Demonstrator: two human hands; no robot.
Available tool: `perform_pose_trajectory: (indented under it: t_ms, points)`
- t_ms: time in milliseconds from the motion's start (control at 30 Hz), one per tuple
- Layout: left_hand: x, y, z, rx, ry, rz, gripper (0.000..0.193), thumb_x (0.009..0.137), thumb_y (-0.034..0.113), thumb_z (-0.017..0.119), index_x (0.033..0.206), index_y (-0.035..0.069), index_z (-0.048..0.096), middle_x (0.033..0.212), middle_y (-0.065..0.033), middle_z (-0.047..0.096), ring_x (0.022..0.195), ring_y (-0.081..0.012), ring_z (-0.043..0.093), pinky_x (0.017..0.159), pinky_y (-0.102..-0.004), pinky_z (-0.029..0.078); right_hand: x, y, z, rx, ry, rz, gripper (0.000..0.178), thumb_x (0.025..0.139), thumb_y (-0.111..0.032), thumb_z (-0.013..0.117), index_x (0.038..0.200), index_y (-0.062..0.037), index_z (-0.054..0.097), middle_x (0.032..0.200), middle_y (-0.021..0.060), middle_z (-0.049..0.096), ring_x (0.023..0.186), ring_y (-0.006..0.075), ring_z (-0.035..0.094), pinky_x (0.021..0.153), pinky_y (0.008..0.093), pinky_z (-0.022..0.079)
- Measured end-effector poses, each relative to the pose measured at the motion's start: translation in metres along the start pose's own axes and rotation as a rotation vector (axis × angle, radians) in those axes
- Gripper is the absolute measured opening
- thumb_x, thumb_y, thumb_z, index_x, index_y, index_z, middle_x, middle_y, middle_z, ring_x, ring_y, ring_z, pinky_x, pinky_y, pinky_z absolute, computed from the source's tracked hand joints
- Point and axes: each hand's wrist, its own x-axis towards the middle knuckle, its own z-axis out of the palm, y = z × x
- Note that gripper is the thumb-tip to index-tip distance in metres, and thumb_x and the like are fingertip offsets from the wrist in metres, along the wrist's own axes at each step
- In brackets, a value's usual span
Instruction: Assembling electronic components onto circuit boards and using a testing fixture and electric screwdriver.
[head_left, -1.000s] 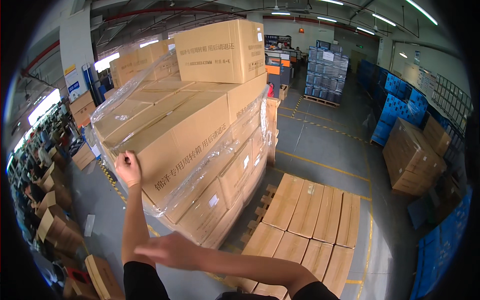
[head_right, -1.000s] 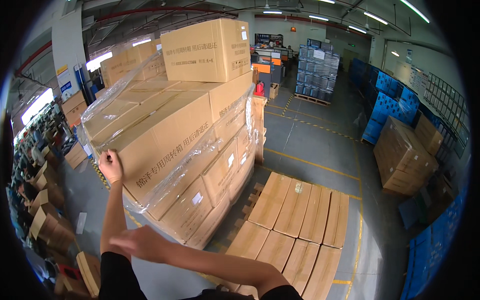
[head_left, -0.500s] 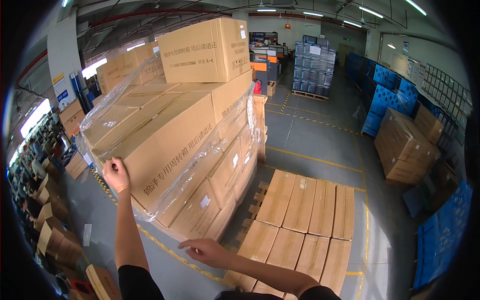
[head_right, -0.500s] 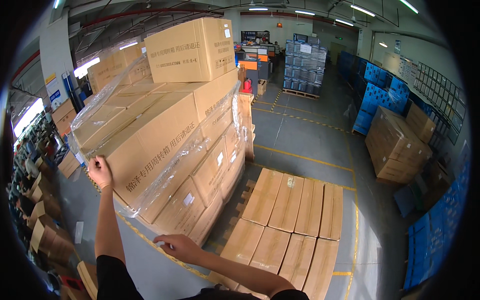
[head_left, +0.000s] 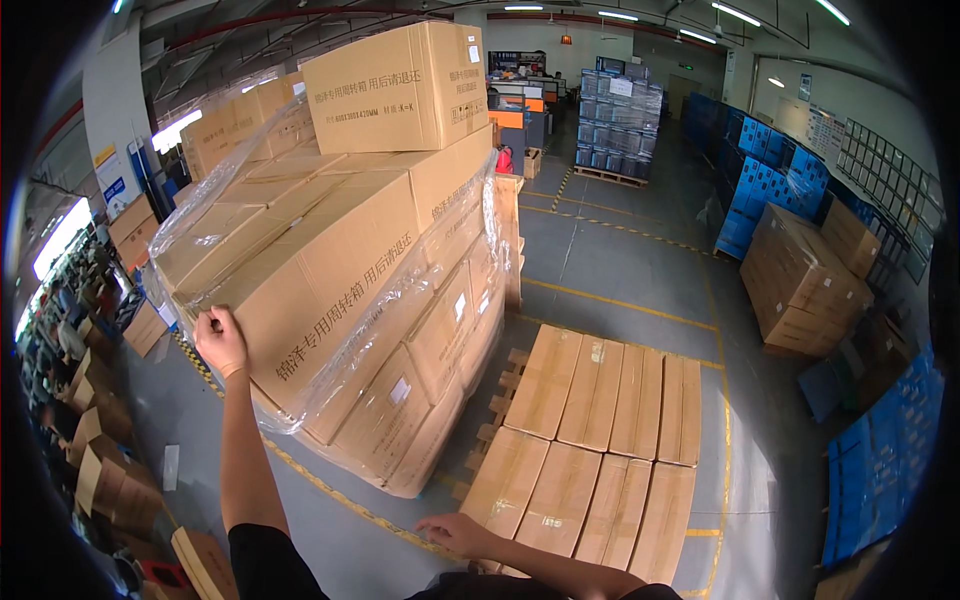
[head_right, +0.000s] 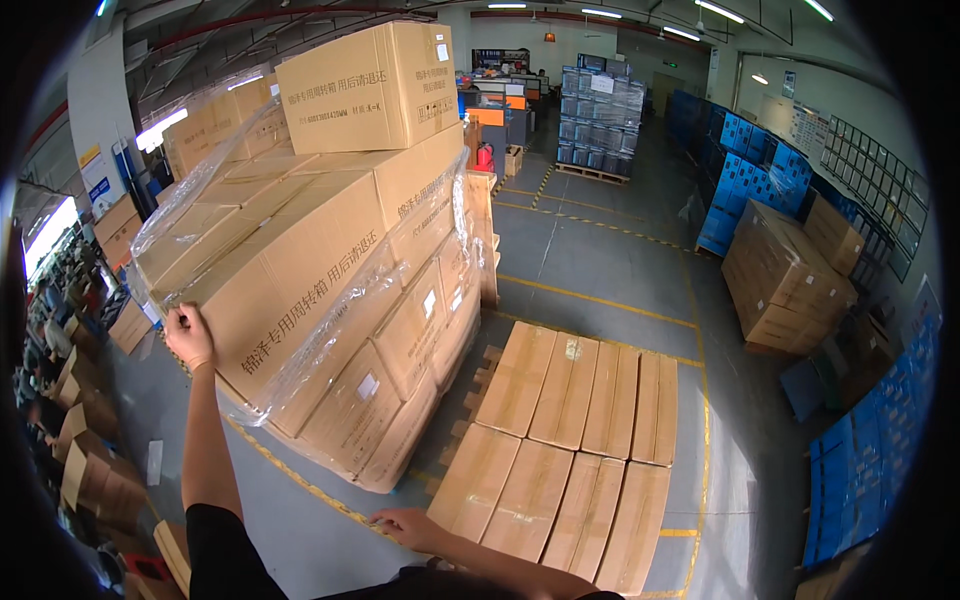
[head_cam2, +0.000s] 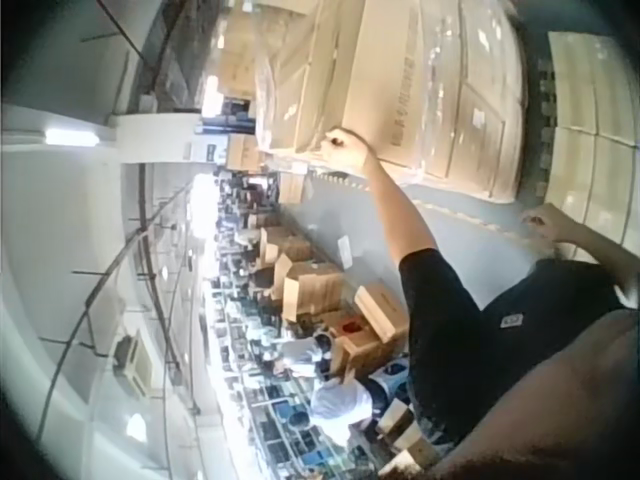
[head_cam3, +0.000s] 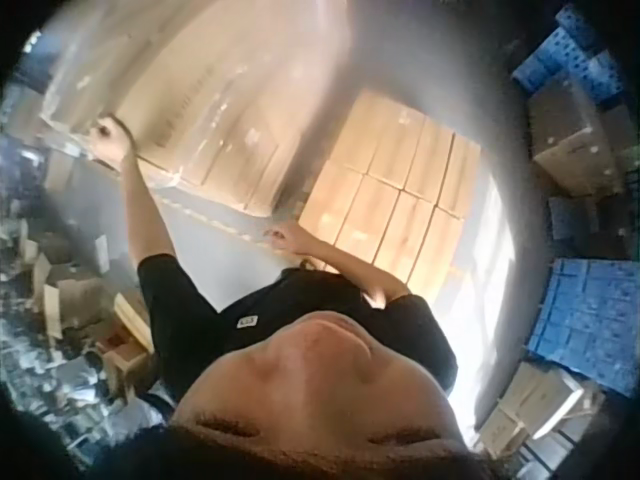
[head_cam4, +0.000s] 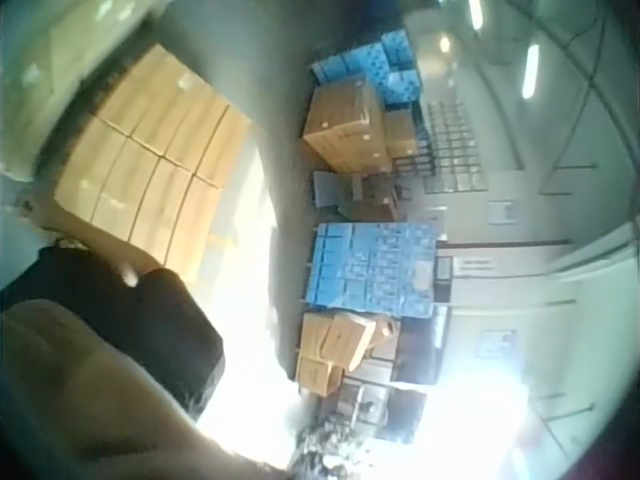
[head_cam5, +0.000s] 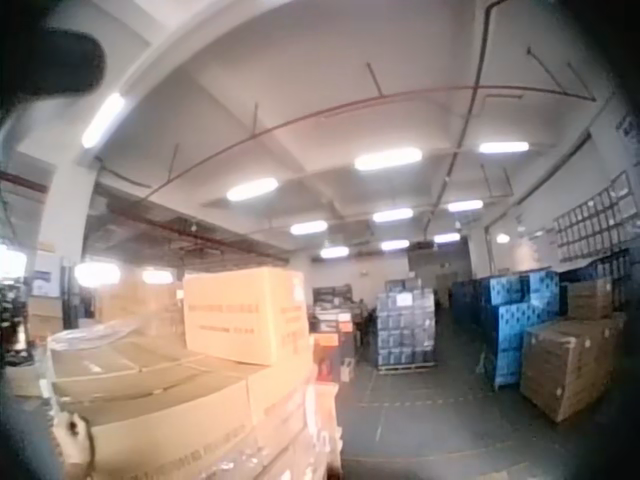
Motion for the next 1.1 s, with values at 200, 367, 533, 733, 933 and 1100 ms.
perform_pose_trajectory:
  t_ms: [200,367,533,733,933,1100]
  points:
    - [-0.003,-0.001,0.001,0.027,0.001,0.01,0.03,0.09,0.026,0.06,0.069,0.005,0.059,0.062,-0.011,0.057,0.061,-0.0277,0.053,0.061,-0.04,0.043,-0.007,-0.008,-0.001,-0.002,-0.078,0.074,0.026,0.093,-0.021,0.057,0.117,-0.0149,0.063,0.071,0.0081,0.06,0.064,0.0148,0.057,0.064,0.0311,0.046]
    - [-0.003,0.013,-0.002,0.019,-0.007,0.003,0.029,0.089,0.022,0.061,0.067,0.004,0.057,0.062,-0.0106,0.056,0.062,-0.028,0.052,0.061,-0.0408,0.043,-0.003,-0.017,-0.007,-0.02,-0.097,0.136,0.026,0.092,-0.024,0.06,0.116,-0.0149,0.064,0.069,0.0074,0.058,0.063,0.0128,0.055,0.061,0.03,0.045]
    - [-0.006,0.031,-0.005,0.011,-0.01,-0.007,0.029,0.088,0.018,0.062,0.065,0.003,0.053,0.062,-0.0097,0.054,0.061,-0.0278,0.05,0.06,-0.041,0.042,-0.007,-0.008,-0.004,0.013,0.036,0.036,0.027,0.092,-0.023,0.061,0.116,-0.0119,0.063,0.073,0.0039,0.059,0.064,0.0117,0.055,0.064,0.0275,0.046]
    - [-0.017,0.052,0.001,-0.023,0.022,0.045,0.028,0.086,0.015,0.063,0.063,0.004,0.051,0.06,-0.0103,0.051,0.061,-0.0289,0.049,0.061,-0.0408,0.041,-0.016,-0.007,-0.02,0.013,0.024,0.086,0.027,0.091,-0.02,0.059,0.117,-0.0112,0.062,0.076,0.0026,0.061,0.068,0.0107,0.056,0.066,0.0272,0.047]
    - [-0.017,0.079,0.009,-0.125,0.013,0.059,0.026,0.088,0.018,0.063,0.066,0.005,0.056,0.062,-0.0101,0.053,0.061,-0.0278,0.048,0.06,-0.0403,0.04,0.0,-0.019,-0.028,-0.016,0.037,0.157,0.027,0.09,-0.019,0.06,0.115,-0.0114,0.063,0.077,0.0011,0.062,0.069,0.0097,0.056,0.067,0.0267,0.047]
    - [-0.036,0.119,0.014,-0.26,-0.037,0.143,0.023,0.085,0.013,0.064,0.066,0.005,0.054,0.063,-0.0083,0.05,0.063,-0.0263,0.047,0.058,-0.0405,0.036,0.015,-0.018,-0.042,-0.059,0.14,0.176,0.025,0.088,-0.018,0.064,0.112,-0.0107,0.064,0.075,0.0035,0.063,0.066,0.0109,0.055,0.062,0.0274,0.047]
